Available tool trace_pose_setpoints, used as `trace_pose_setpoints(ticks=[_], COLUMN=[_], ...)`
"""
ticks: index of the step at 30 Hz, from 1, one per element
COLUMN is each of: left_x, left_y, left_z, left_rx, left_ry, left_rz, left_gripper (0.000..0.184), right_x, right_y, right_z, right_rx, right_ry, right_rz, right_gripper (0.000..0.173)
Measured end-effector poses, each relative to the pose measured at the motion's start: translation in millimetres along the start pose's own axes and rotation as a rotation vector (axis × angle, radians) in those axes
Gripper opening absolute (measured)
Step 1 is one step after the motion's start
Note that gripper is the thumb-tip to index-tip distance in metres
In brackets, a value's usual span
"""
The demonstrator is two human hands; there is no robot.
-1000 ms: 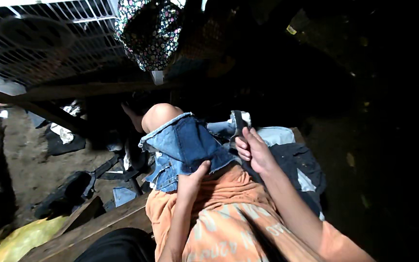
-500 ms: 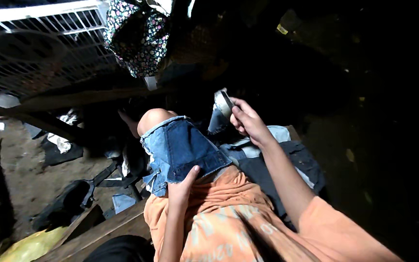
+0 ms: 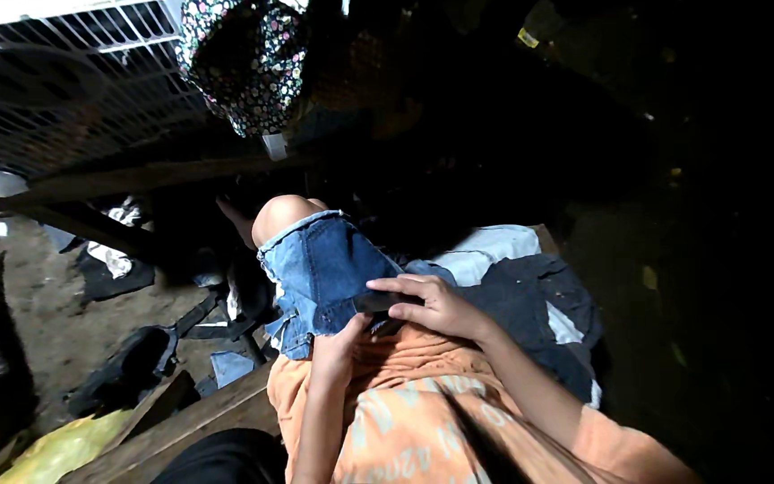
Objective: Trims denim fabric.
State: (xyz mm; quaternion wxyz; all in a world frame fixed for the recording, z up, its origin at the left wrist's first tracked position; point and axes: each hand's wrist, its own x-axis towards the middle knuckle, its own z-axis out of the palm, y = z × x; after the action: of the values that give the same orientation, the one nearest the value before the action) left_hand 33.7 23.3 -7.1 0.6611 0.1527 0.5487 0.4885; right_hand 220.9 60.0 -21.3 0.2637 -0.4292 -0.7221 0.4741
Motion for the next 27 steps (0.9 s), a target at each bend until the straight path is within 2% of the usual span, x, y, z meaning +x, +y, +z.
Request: trace_pose_setpoints(ticks=[4, 6, 8, 10, 12, 13, 16, 19, 21, 27], left_x=[-2.3, -3.2, -4.1, -4.4, -3.1, -1.4, -2.3, -6.1, -4.7, -0.2], left_y=[4.0, 1.7, -7.4, -22.5, -33.9, -36.3, -25.8, -12.9, -14.2, -7.9], left_z=[2.1, 0.2, -7.3, -17.0, -18.8, -12.3, 13.2, 28.7, 33.1, 48.8], left_rx=[-0.029, -0.042, -0.069, -0.038, 0.154, 0.243, 0.301, 0.398, 0.348, 0.291], left_ry=[0.013, 0.041, 0.009, -0.075, -0.122, -0.073, 0.002, -0.134, -0.228, -0.232], left_rz=[-0.041, -0.029, 0.042, 0.153, 0.228, 0.214, 0.16, 0.032, -0.038, -0.182], left_gripper=[0.019, 0.022, 0.035, 0.053, 0.067, 0.069, 0.047, 0.018, 0.014, 0.016], right_x=[5.1, 8.8, 12.2, 13.1, 11.5, 9.3, 1.4, -8.1, -16.5, -40.1], right_y=[12.0, 22.8, 27.2, 21.8, 13.6, 11.1, 10.3, 10.2, 9.0, 7.2], right_z=[7.9, 2.2, -9.8, -19.4, -22.6, -22.3, -14.4, -8.1, -9.1, -10.7], right_rx=[-0.335, -0.332, -0.092, 0.197, 0.415, 0.475, 0.435, 0.346, 0.344, 0.426], right_ry=[0.318, 0.463, 0.495, 0.441, 0.342, 0.275, 0.147, 0.164, 0.197, 0.177], right_rz=[-0.032, 0.058, 0.183, 0.295, 0.362, 0.38, 0.393, 0.369, 0.357, 0.349], right_gripper=[0.032, 0.031, 0.033, 0.037, 0.043, 0.044, 0.042, 0.036, 0.036, 0.042])
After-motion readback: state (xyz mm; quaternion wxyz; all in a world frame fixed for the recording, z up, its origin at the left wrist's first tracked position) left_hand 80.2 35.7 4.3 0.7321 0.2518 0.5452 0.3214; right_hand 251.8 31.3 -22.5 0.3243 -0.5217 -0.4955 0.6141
